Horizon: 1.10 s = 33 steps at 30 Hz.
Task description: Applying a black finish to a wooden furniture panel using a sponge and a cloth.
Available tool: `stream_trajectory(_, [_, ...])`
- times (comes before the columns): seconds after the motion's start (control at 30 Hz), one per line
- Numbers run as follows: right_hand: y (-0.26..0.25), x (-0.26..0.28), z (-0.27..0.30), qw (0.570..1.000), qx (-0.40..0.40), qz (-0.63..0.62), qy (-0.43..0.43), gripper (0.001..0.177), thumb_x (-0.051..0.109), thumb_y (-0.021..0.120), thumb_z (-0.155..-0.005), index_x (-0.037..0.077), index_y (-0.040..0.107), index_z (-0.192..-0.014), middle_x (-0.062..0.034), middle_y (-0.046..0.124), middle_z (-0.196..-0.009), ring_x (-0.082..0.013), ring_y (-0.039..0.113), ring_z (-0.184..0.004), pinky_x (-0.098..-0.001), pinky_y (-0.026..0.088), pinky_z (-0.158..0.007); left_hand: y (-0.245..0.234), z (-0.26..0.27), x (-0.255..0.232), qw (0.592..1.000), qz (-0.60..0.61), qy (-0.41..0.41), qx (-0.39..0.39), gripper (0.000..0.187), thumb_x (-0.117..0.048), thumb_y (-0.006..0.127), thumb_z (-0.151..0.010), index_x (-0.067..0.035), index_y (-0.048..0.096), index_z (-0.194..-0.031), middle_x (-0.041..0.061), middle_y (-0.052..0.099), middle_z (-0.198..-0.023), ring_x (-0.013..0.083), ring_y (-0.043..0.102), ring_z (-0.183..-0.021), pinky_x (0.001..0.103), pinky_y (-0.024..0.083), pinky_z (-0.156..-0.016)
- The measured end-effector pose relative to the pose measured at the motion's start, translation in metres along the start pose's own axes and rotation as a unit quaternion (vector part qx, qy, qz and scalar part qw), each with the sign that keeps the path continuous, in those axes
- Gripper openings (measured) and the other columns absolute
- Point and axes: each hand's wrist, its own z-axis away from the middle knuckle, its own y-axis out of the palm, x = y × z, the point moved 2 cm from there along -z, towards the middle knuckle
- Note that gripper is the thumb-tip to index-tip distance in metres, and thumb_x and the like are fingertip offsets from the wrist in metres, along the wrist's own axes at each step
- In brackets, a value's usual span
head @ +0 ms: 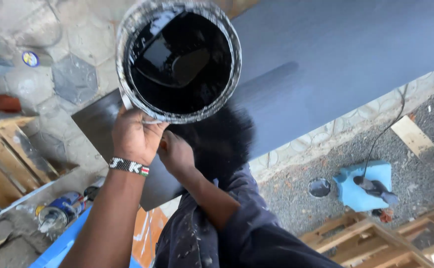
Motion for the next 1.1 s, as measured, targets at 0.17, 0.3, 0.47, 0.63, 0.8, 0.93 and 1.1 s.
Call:
stream_trajectory(0.17, [-0.118, -0.047, 0.041, 0.998, 0.001, -0.058, 0.028, 0.052, 0.027, 0.081, -0.102, 0.024, 0.063, -0.15, -0.0159, 0.09, -0.129, -0.046, 0.083, -0.127, -0.0653, 0.064, -0.108, -0.008, 0.008, 0.014, 1.0, -0.002, -0.01, 0.021, 0.08, 0.02, 0.047, -0.082, -0.016, 0.076, -0.146, 0.024, 0.085, -0.143, 0.0534, 0.084, -0.127, 0.079, 0.075, -0.109])
stream_trajectory(0.3, [-0.211, -0.099, 0.092, 0.995, -0.079, 0.02, 0.05, 0.042, 0.043, 0.084, -0.098, 0.034, 0.079, -0.138, -0.0042, 0.092, -0.122, -0.0392, 0.085, -0.122, -0.0585, 0.066, -0.107, 0.009, 0.045, 0.025, 0.997, -0.032, -0.027, 0.063, 0.077, 0.021, 0.049, -0.085, -0.015, 0.075, -0.147, 0.019, 0.085, -0.141, 0.0432, 0.086, -0.125, 0.069, 0.078, -0.11])
stream_trajectory(0.47, [-0.313, -0.024, 0.207, 0.977, -0.149, 0.064, 0.135, 0.041, 0.046, 0.089, -0.09, 0.043, 0.085, -0.131, -0.001, 0.09, -0.117, -0.0366, 0.086, -0.118, -0.0548, 0.066, -0.107, 0.01, 0.07, 0.053, 0.987, -0.036, -0.083, 0.136, 0.079, 0.02, 0.046, -0.087, -0.018, 0.072, -0.151, 0.015, 0.084, -0.143, 0.0403, 0.086, -0.125, 0.066, 0.078, -0.109])
stream_trajectory(0.63, [-0.347, 0.071, 0.287, 0.973, -0.184, -0.01, 0.138, 0.041, 0.033, 0.082, -0.088, 0.026, 0.085, -0.128, -0.0139, 0.091, -0.104, -0.046, 0.085, -0.116, -0.0583, 0.066, -0.104, 0.008, 0.101, 0.088, 0.974, -0.082, -0.139, 0.158, 0.095, 0.019, 0.045, -0.088, -0.027, 0.062, -0.169, 0.013, 0.078, -0.152, 0.0433, 0.084, -0.126, 0.073, 0.073, -0.109])
stream_trajectory(0.8, [-0.346, 0.1, 0.312, 0.979, -0.189, 0.002, 0.08, 0.04, 0.031, 0.081, -0.091, 0.023, 0.082, -0.13, -0.023, 0.087, -0.117, -0.0555, 0.08, -0.124, -0.0656, 0.064, -0.105, 0.052, 0.18, 0.074, 0.966, -0.111, -0.165, 0.168, 0.091, 0.016, 0.046, -0.093, -0.026, 0.059, -0.173, 0.013, 0.075, -0.144, 0.0408, 0.084, -0.121, 0.069, 0.075, -0.104])
stream_trajectory(0.93, [-0.356, 0.111, 0.316, 0.984, -0.165, 0.035, 0.06, 0.045, 0.033, 0.079, -0.096, 0.022, 0.079, -0.14, -0.0277, 0.085, -0.13, -0.059, 0.076, -0.131, -0.0707, 0.062, -0.111, 0.042, 0.188, 0.085, 0.959, -0.124, -0.184, 0.177, 0.09, 0.018, 0.05, -0.091, -0.028, 0.067, -0.166, 0.014, 0.074, -0.136, 0.0418, 0.084, -0.115, 0.065, 0.08, -0.092])
stream_trajectory(1.1, [-0.359, 0.085, 0.298, 0.98, -0.132, 0.117, 0.09, 0.042, 0.025, 0.077, -0.104, 0.017, 0.079, -0.145, -0.0273, 0.084, -0.131, -0.0557, 0.078, -0.13, -0.0676, 0.063, -0.111, 0.026, 0.178, 0.126, 0.964, -0.116, -0.178, 0.159, 0.067, 0.007, 0.055, -0.108, -0.027, 0.071, -0.163, 0.011, 0.077, -0.133, 0.039, 0.086, -0.104, 0.066, 0.079, -0.088])
